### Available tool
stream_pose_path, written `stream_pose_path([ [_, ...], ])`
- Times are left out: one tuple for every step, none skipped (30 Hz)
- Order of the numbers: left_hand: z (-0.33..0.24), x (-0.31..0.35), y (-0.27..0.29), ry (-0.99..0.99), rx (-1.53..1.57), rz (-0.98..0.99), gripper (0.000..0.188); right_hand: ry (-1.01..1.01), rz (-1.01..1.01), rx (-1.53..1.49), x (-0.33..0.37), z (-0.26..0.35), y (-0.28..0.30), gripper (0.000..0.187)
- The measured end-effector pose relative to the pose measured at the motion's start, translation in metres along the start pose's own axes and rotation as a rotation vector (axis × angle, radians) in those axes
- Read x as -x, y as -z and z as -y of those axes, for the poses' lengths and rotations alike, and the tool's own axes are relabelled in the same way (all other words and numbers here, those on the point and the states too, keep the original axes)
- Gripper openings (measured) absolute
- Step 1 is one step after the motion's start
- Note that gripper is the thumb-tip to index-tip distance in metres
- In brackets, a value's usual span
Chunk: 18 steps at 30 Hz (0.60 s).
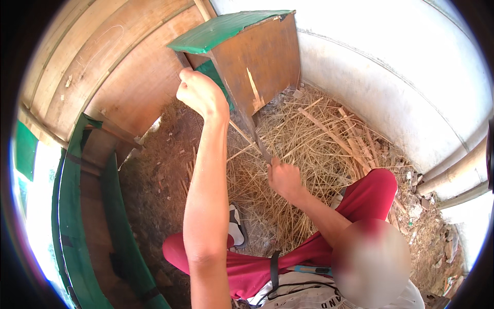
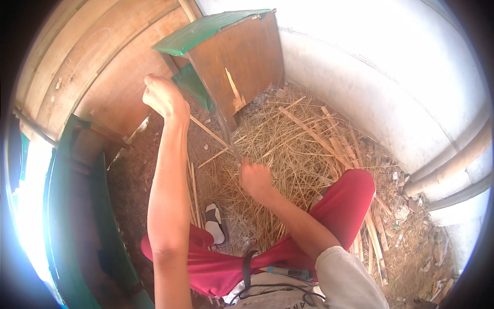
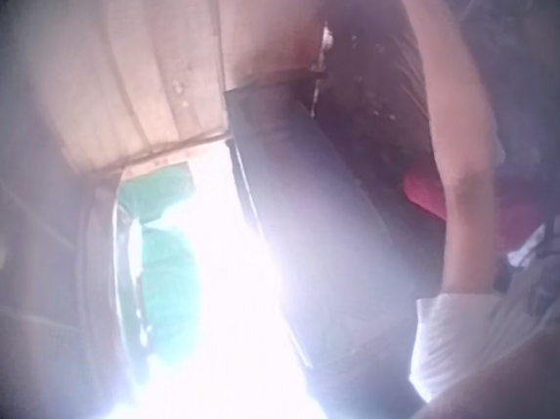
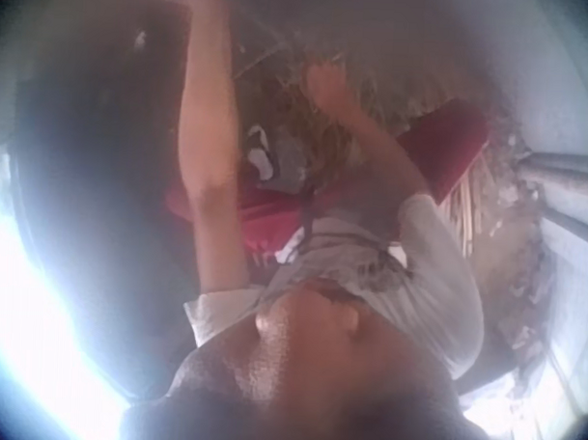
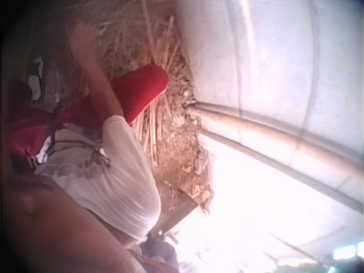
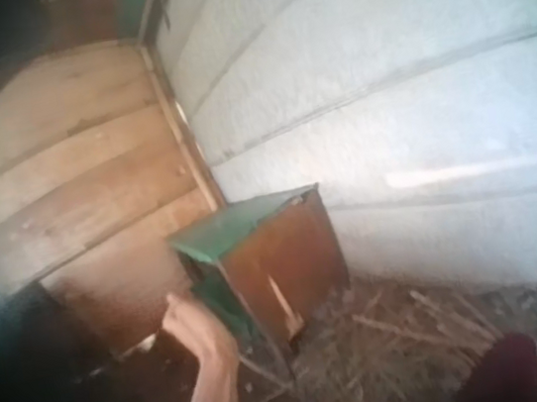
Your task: The person sits on the ground and uses a utility knife to shave thin strips off a long wooden stick. They repeatedly scrape the blade along the stick's length, creating wood shavings that fall onto the straw-covered floor.
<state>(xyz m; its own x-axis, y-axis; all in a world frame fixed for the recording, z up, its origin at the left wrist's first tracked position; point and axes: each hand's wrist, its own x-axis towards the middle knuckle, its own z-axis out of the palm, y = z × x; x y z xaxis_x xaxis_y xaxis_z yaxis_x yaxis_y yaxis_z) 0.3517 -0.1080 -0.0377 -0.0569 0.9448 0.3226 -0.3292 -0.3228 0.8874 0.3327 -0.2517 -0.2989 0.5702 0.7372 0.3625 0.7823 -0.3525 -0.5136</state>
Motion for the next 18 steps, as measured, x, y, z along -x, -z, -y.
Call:
stream_pose_path([
  [0.001, -0.003, 0.002, 0.067, 0.014, 0.084, 0.039, 0.0, 0.001, -0.016, 0.002, 0.002, 0.001, 0.018],
  [-0.002, -0.001, 0.0, 0.132, 0.031, 0.175, 0.039, -0.004, -0.005, -0.031, 0.002, 0.002, 0.002, 0.019],
  [-0.005, 0.0, -0.001, 0.197, 0.047, 0.266, 0.04, -0.007, -0.011, -0.046, 0.0, 0.0, 0.004, 0.019],
  [-0.005, -0.003, -0.002, 0.249, 0.065, 0.412, 0.038, -0.028, -0.029, -0.044, -0.004, -0.004, 0.006, 0.019],
  [-0.007, -0.009, -0.001, 0.273, 0.037, 0.525, 0.038, -0.048, -0.043, -0.052, -0.005, -0.006, 0.006, 0.019],
  [-0.008, -0.016, -0.001, 0.298, 0.008, 0.638, 0.038, -0.069, -0.056, -0.059, -0.007, -0.007, 0.006, 0.019],
  [-0.01, -0.023, -0.001, 0.323, -0.022, 0.752, 0.037, -0.074, -0.035, -0.066, -0.007, -0.008, 0.006, 0.02],
  [-0.014, -0.025, 0.003, 0.245, -0.119, 0.875, 0.037, -0.077, -0.01, -0.069, -0.007, -0.008, 0.009, 0.021],
  [-0.015, -0.03, 0.006, 0.27, -0.036, 0.931, 0.037, -0.08, 0.014, -0.072, -0.007, -0.008, 0.012, 0.022],
  [-0.015, -0.036, 0.009, 0.294, 0.047, 0.987, 0.037, -0.082, 0.018, -0.089, -0.009, -0.006, 0.014, 0.022],
  [-0.013, -0.039, 0.01, 0.323, 0.131, 1.041, 0.037, -0.086, 0.025, -0.103, -0.009, -0.005, 0.016, 0.022],
  [-0.009, -0.039, 0.01, 0.343, 0.192, 1.009, 0.038, -0.089, 0.032, -0.119, -0.009, -0.004, 0.017, 0.022],
  [-0.003, -0.04, 0.011, 0.321, 0.202, 0.976, 0.038, -0.085, 0.04, -0.12, -0.01, -0.004, 0.016, 0.022],
  [0.002, -0.036, 0.01, 0.305, 0.216, 0.945, 0.038, -0.087, 0.05, -0.117, -0.01, -0.005, 0.014, 0.022],
  [0.006, -0.033, 0.009, 0.288, 0.228, 0.912, 0.039, -0.087, 0.06, -0.116, -0.009, -0.007, 0.013, 0.022],
  [0.013, -0.025, 0.005, 0.194, 0.227, 0.718, 0.039, -0.08, 0.04, -0.114, -0.009, -0.007, 0.012, 0.022],
  [0.014, -0.018, 0.003, 0.163, 0.251, 0.651, 0.035, -0.081, 0.024, -0.107, -0.008, -0.01, 0.013, 0.021],
  [0.014, -0.012, 0.001, 0.132, 0.274, 0.583, 0.031, -0.081, 0.01, -0.101, -0.006, -0.012, 0.014, 0.021],
])
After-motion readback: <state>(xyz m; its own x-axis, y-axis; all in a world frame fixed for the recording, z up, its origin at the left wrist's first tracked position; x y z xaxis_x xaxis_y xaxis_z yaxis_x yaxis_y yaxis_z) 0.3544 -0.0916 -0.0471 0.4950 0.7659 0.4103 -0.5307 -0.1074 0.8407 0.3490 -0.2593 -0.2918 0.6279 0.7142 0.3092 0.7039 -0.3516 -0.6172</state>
